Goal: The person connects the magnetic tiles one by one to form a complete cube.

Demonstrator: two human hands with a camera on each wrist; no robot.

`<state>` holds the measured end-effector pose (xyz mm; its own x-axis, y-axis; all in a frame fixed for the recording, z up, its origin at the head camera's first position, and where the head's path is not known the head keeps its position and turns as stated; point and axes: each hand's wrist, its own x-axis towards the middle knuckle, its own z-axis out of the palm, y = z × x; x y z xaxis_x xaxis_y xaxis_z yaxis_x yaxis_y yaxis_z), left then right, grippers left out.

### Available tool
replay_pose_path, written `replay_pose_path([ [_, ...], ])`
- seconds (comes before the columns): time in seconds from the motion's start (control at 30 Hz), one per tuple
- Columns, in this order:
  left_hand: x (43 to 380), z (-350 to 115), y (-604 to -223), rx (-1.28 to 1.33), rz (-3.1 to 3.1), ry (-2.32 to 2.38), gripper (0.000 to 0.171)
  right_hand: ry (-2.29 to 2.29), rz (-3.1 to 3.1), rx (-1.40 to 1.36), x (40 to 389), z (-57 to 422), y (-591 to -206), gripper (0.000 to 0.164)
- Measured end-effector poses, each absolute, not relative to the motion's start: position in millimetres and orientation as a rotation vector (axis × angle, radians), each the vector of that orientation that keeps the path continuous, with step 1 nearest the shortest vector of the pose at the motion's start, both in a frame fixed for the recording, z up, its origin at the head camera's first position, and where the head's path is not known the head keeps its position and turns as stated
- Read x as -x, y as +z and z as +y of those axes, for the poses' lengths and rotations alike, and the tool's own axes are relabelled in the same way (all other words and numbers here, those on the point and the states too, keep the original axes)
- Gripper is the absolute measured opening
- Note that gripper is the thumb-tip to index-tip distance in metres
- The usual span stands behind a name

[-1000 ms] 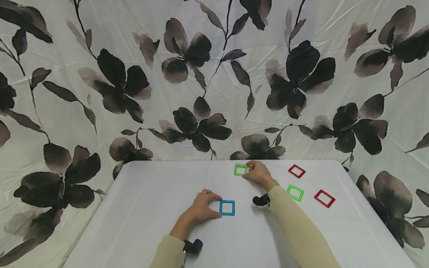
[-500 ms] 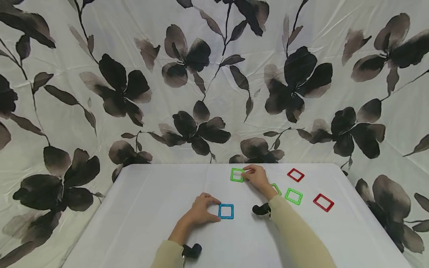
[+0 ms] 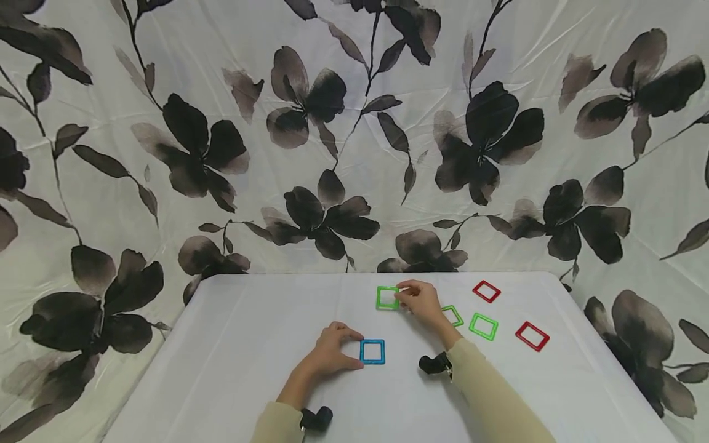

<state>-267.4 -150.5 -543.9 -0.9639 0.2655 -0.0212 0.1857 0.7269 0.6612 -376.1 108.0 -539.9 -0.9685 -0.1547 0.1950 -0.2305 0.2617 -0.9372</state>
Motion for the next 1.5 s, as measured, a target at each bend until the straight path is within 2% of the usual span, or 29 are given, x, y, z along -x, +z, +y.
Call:
replay_pose_path([
  [0.3,271,-154,-541,-0.354,2.833,1.012,0.057,1.772,-2.333,-0.487,346,96,-527,0.014],
  [0.5,271,-160,-540,-0.338,2.843,0.974,0.050,1.767,-2.338,-0.546,328,84,-520,0.013],
  [0.83,267,-158,-544,-0.334,2.841,1.001,0.052,1.707,-2.333,-0.552,304,80,-525,0.011],
  [1.03,266,-154,-547,-0.364,2.833,1.009,0.052,1.765,-2.350,-0.610,279,81,-504,0.012],
  [1.27,266,-151,-546,-0.380,2.826,1.015,0.053,1.746,-2.327,-0.624,292,82,-534,0.012],
  [1.5,266,-146,-547,-0.389,2.821,1.025,0.052,1.728,-2.318,-0.624,290,88,-541,0.010],
])
